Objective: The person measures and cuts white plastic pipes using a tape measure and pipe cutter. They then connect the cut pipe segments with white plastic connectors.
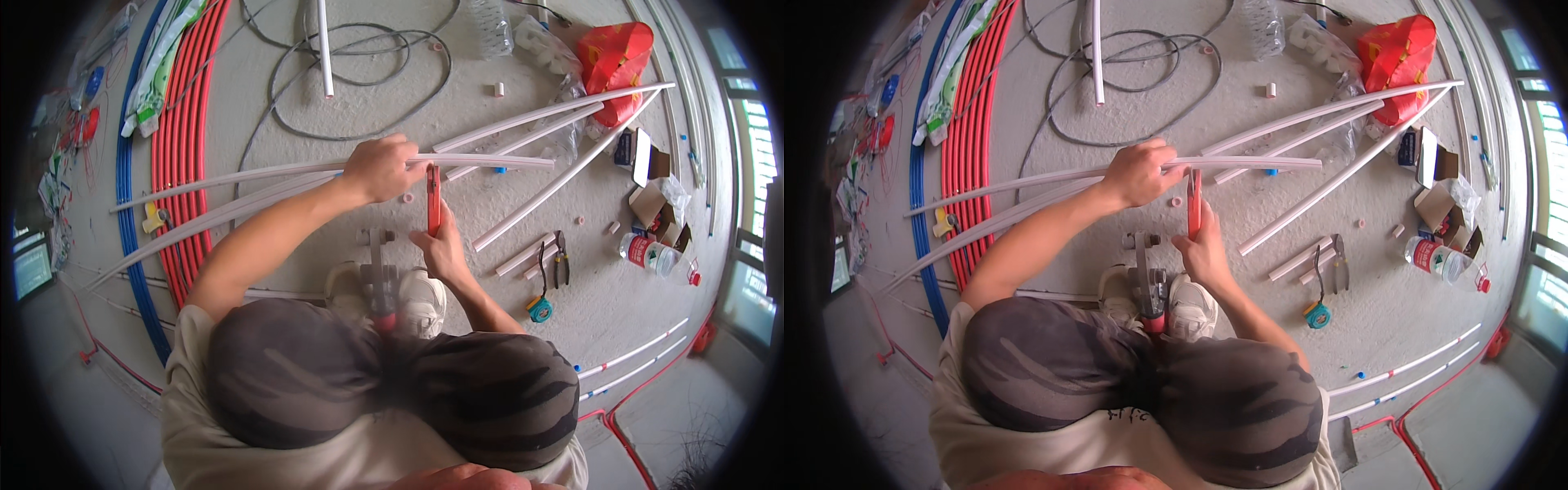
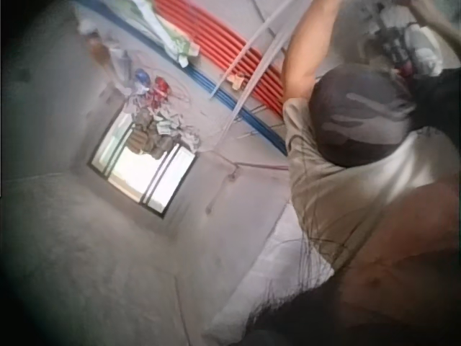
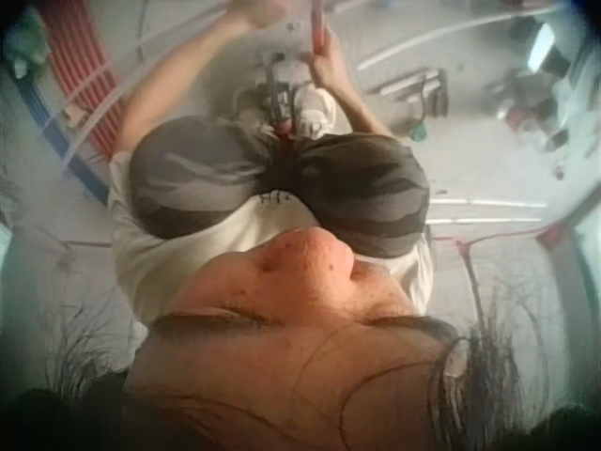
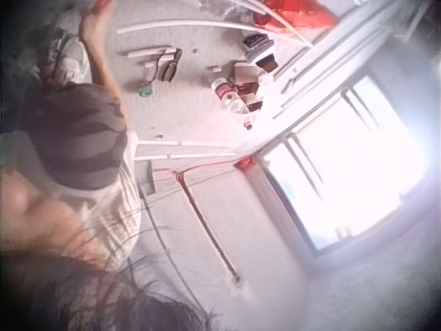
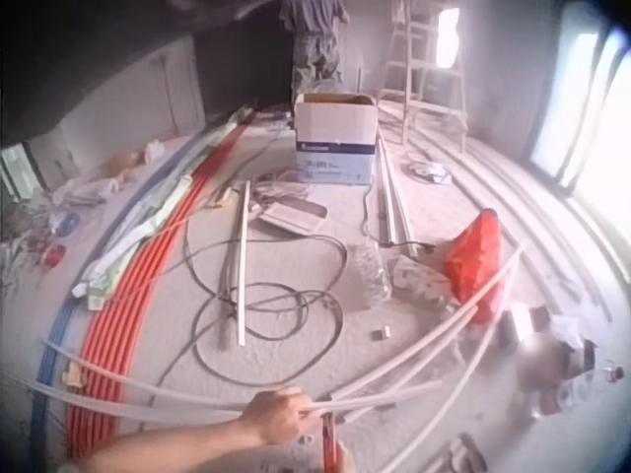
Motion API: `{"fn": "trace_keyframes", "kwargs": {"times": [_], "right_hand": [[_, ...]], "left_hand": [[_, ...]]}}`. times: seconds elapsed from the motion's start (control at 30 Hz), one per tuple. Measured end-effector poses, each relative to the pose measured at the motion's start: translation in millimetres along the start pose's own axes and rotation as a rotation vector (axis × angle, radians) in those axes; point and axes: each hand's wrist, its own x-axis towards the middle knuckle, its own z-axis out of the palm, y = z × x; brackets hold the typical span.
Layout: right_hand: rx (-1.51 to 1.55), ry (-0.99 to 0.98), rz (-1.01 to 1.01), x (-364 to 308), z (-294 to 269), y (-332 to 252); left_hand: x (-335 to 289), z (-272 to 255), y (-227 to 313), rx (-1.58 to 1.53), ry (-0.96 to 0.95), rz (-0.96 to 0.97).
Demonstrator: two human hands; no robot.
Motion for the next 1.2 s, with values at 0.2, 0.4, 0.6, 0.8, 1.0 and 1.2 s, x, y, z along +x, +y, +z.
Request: {"fn": "trace_keyframes", "kwargs": {"times": [0.2, 0.4, 0.6, 0.8, 1.0, 1.2], "right_hand": [[0.129, -0.075, 0.012, 8, -10, -35], [0.074, -0.033, -0.094, 30, -6, -4], [-0.022, -0.129, 0.108, 36, -19, -33], [-0.032, -0.079, 0.197, 42, -13, -23], [-0.05, -0.077, 0.223, 49, -15, -17], [-0.046, -0.121, 0.248, 54, -17, -22]], "left_hand": [[1, 6, 0, -0.004, -0.059, -0.029], [13, 9, -9, -0.024, -0.061, -0.051], [23, 6, -12, -0.042, -0.153, -0.137], [28, 16, -23, -0.043, -0.165, -0.125], [30, 19, -27, -0.062, -0.129, -0.079], [34, 23, -33, -0.057, -0.141, -0.081]]}}
